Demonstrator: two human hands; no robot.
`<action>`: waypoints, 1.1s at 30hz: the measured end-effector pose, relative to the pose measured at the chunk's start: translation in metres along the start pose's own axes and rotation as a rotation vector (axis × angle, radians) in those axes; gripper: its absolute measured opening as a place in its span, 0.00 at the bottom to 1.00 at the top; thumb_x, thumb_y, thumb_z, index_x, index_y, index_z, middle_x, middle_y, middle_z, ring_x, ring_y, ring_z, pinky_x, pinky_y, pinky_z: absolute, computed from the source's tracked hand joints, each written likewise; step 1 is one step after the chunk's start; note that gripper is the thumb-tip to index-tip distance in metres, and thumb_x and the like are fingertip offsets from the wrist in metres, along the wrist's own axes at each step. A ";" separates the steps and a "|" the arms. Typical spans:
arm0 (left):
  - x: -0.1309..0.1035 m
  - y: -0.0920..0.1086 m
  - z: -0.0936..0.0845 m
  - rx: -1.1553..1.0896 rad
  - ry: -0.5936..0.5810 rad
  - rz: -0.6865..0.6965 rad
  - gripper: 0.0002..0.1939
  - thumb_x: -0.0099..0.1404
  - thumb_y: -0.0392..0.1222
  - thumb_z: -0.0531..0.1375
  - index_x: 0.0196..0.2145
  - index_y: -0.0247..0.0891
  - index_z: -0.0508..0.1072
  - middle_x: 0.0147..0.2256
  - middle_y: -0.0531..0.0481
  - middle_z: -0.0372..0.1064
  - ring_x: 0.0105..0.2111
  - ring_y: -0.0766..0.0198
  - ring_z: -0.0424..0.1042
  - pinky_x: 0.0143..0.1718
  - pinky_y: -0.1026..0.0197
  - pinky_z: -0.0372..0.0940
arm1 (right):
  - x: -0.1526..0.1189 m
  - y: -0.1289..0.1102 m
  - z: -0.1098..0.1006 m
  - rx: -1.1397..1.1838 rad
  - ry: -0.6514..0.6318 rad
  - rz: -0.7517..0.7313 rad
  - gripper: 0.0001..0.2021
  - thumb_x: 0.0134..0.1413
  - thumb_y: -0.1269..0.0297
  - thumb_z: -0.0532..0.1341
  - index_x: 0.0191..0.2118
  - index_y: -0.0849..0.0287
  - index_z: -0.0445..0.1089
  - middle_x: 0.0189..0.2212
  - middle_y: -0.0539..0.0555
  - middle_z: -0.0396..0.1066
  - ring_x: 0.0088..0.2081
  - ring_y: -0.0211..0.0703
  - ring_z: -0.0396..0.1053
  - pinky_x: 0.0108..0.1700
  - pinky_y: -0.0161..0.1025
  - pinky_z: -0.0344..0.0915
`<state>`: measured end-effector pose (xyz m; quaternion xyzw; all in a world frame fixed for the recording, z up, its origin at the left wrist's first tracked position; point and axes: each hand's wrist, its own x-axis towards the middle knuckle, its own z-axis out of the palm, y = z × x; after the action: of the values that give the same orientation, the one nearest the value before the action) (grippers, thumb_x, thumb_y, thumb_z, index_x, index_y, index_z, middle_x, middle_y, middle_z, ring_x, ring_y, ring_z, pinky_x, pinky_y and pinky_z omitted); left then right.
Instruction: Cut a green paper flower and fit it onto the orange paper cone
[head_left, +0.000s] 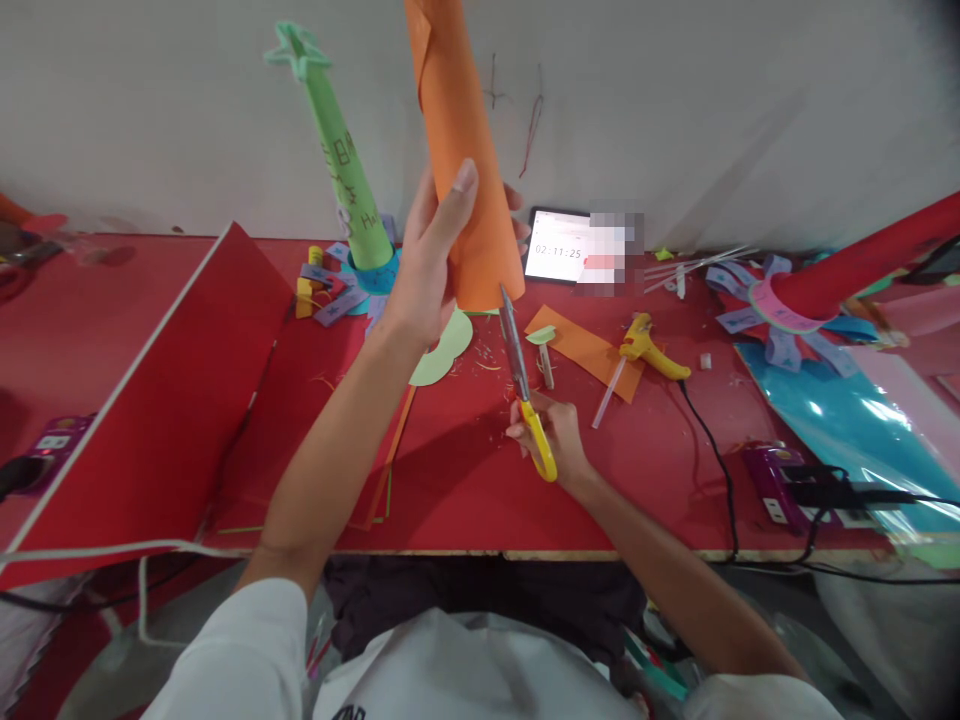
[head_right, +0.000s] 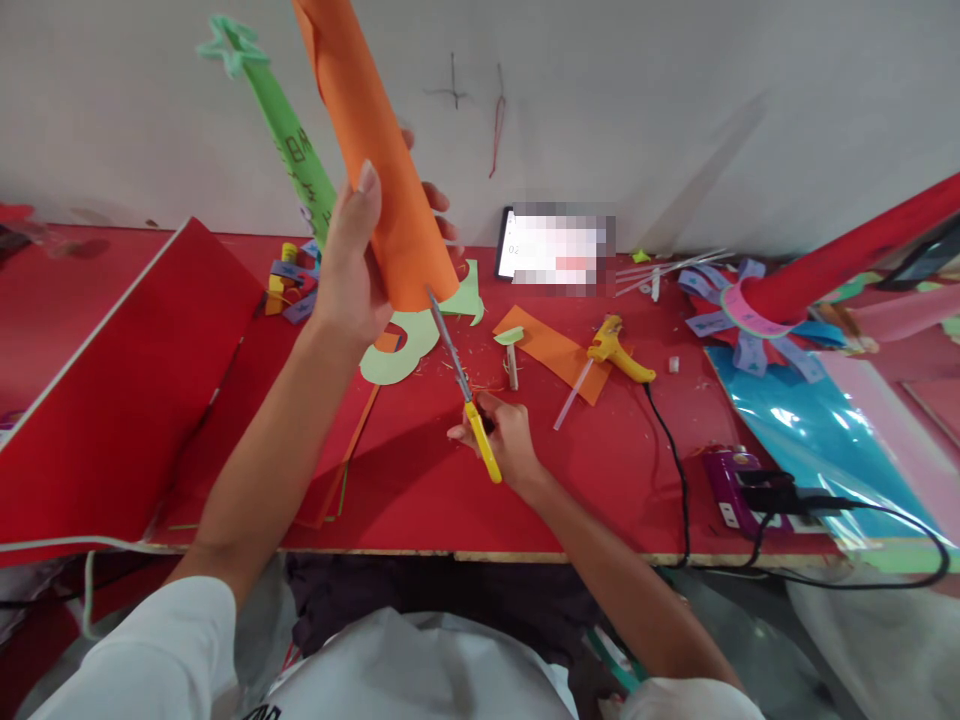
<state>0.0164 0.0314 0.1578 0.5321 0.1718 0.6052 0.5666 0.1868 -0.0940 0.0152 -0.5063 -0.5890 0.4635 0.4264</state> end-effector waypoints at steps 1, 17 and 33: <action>0.000 0.002 -0.003 -0.002 -0.033 -0.013 0.14 0.73 0.60 0.62 0.47 0.51 0.72 0.44 0.49 0.78 0.41 0.55 0.79 0.43 0.52 0.79 | 0.000 0.000 0.000 0.003 -0.005 0.001 0.34 0.47 0.23 0.67 0.26 0.54 0.65 0.15 0.47 0.62 0.17 0.38 0.61 0.20 0.37 0.57; 0.000 -0.008 0.001 -0.035 0.124 0.103 0.15 0.67 0.60 0.69 0.40 0.51 0.72 0.39 0.51 0.75 0.41 0.54 0.79 0.37 0.54 0.76 | 0.000 0.016 0.006 0.241 -0.193 -0.061 0.36 0.49 0.20 0.63 0.35 0.55 0.65 0.22 0.44 0.60 0.19 0.34 0.55 0.23 0.37 0.55; 0.001 -0.004 0.001 0.092 0.222 0.184 0.12 0.67 0.55 0.72 0.43 0.57 0.74 0.42 0.58 0.74 0.51 0.60 0.71 0.49 0.54 0.69 | 0.002 0.005 -0.001 -0.018 -0.062 -0.043 0.36 0.49 0.22 0.64 0.30 0.56 0.65 0.25 0.50 0.65 0.24 0.37 0.60 0.24 0.36 0.57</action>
<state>0.0192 0.0329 0.1548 0.5008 0.2112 0.7012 0.4614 0.1883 -0.0917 0.0102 -0.4826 -0.6169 0.4643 0.4133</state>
